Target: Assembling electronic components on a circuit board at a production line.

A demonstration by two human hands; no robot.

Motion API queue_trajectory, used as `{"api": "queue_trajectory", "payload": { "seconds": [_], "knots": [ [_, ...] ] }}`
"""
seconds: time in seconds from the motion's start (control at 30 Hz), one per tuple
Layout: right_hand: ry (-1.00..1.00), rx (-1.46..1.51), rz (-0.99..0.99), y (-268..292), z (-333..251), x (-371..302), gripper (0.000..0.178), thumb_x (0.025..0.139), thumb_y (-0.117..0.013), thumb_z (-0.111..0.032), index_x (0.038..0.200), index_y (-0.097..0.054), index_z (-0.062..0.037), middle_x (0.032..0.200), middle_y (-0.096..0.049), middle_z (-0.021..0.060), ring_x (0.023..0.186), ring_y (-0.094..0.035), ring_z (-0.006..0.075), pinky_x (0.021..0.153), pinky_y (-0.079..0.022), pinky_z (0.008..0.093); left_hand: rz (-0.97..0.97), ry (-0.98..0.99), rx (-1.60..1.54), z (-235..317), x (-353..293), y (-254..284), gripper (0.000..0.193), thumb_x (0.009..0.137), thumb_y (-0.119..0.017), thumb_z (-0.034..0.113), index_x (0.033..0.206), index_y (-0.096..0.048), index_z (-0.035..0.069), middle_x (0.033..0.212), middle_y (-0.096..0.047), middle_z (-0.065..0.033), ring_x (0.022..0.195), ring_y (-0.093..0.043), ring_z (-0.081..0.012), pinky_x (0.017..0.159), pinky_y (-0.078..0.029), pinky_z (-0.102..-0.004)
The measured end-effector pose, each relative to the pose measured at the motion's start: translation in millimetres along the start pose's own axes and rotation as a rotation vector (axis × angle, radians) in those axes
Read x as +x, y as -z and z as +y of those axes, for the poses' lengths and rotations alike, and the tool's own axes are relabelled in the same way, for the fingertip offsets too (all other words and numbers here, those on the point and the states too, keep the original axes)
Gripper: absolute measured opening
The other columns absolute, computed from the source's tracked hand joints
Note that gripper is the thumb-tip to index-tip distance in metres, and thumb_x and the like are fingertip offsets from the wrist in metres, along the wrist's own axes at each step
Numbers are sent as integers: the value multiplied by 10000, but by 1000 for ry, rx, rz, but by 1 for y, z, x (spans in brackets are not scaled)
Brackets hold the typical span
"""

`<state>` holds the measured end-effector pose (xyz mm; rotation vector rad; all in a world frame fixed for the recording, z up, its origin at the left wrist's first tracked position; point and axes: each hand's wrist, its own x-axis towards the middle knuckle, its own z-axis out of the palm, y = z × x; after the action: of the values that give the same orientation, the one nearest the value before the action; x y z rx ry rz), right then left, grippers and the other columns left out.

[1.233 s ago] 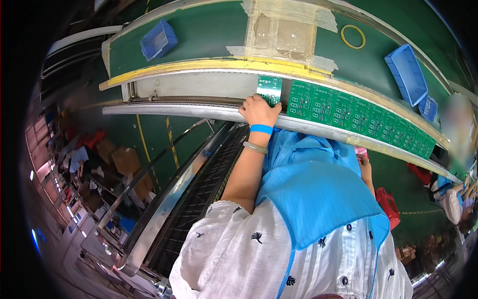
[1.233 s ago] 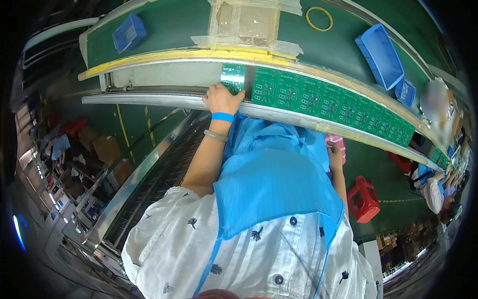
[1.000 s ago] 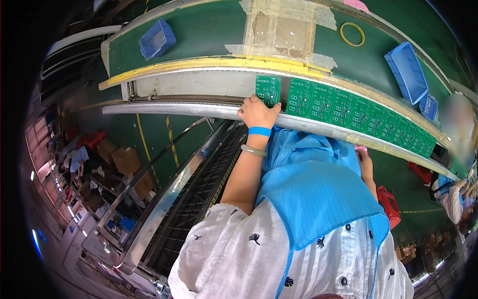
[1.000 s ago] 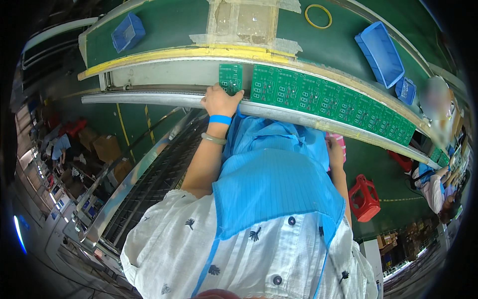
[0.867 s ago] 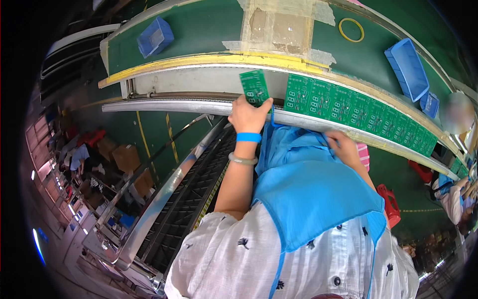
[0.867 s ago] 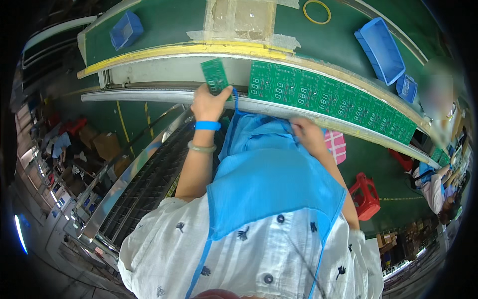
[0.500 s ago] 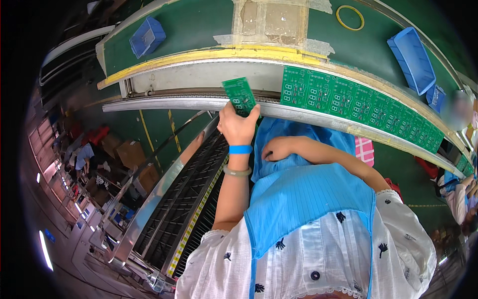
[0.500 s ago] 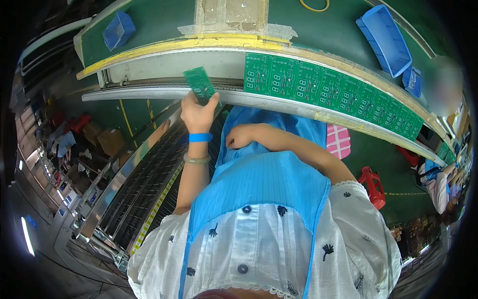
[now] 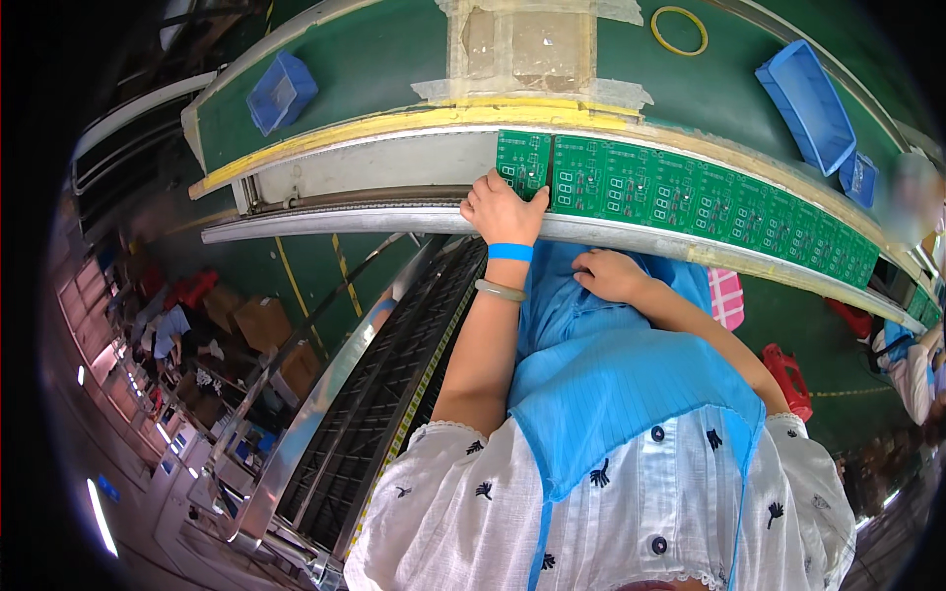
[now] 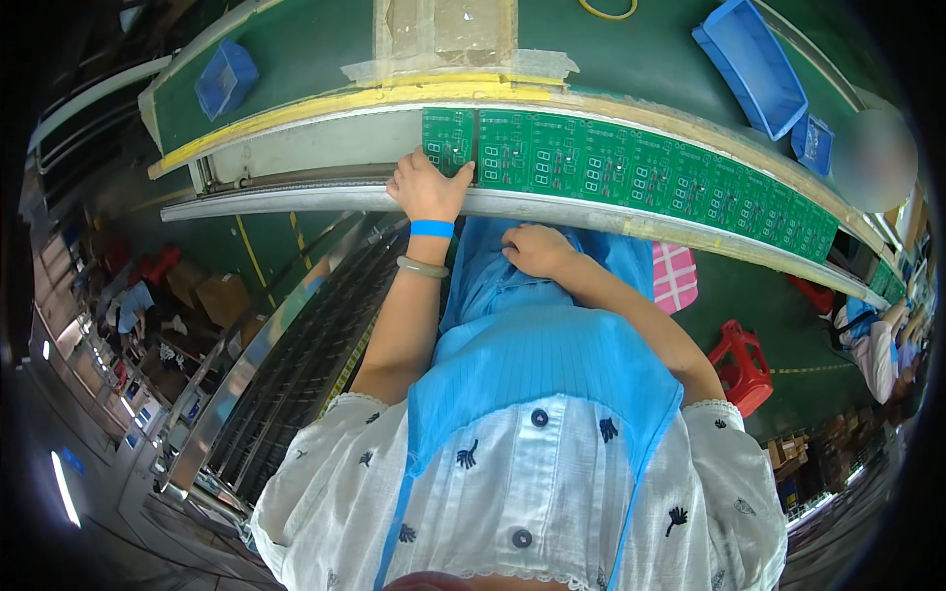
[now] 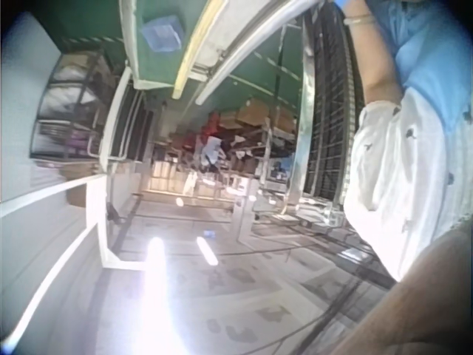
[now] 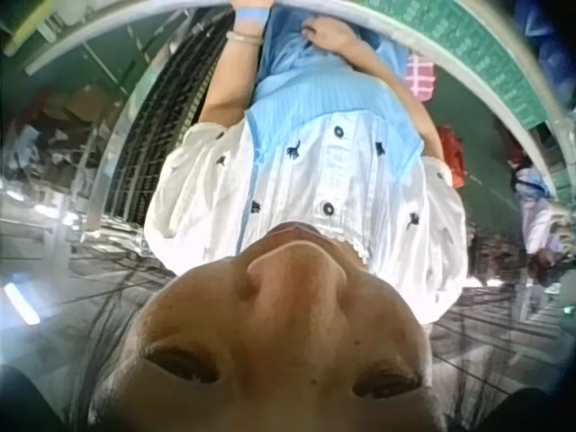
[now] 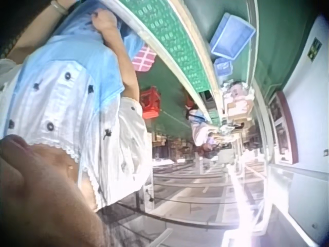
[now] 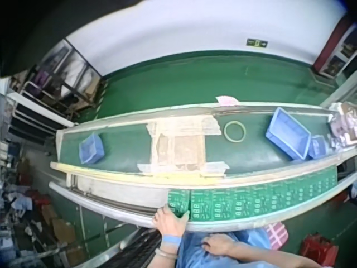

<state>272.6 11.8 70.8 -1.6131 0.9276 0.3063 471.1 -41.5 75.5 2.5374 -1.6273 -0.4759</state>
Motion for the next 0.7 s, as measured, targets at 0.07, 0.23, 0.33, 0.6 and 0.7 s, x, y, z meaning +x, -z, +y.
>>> {"api": "queue_trajectory", "payload": {
  "seconds": [0.07,0.23,0.33,0.6,0.7],
  "knots": [
    [-3,7,11,0,0,-1,297,940,-584,-294,1114,-689,-78,1075,-699,200,1056,-650,378,941,-506,481,6,-10,19,-1,1,-1,825,651,-871,461,1238,-567,-32,1162,-587,-203,1105,-553,-391,1030,-313,-541],
    [-26,50,12,1,0,-2,306,944,-582,-287,1119,-685,-58,1074,-697,203,1046,-651,385,947,-503,476,-56,45,68,3,3,2,834,650,-873,482,1234,-571,-31,1157,-588,-204,1088,-551,-402,999,-332,-523],
    [-32,54,23,-1,0,-3,310,944,-585,-286,1122,-685,-53,1080,-697,202,1047,-653,381,940,-507,474,-66,54,76,4,3,3,837,650,-870,487,1235,-570,-30,1155,-587,-205,1088,-551,-401,986,-339,-520],
    [-29,57,49,-3,3,-4,285,947,-607,-278,1117,-676,-60,1049,-694,169,1012,-659,354,884,-523,453,-34,51,102,6,-1,4,842,653,-854,500,1242,-569,-30,1157,-588,-205,1097,-548,-395,979,-349,-511],
    [-36,68,49,-2,3,-6,287,943,-601,-279,1110,-683,-61,1063,-696,178,1024,-659,363,904,-519,460,-25,56,92,7,-3,3,845,653,-855,499,1246,-568,-29,1159,-588,-208,1102,-545,-396,975,-352,-508]
  ]
}}
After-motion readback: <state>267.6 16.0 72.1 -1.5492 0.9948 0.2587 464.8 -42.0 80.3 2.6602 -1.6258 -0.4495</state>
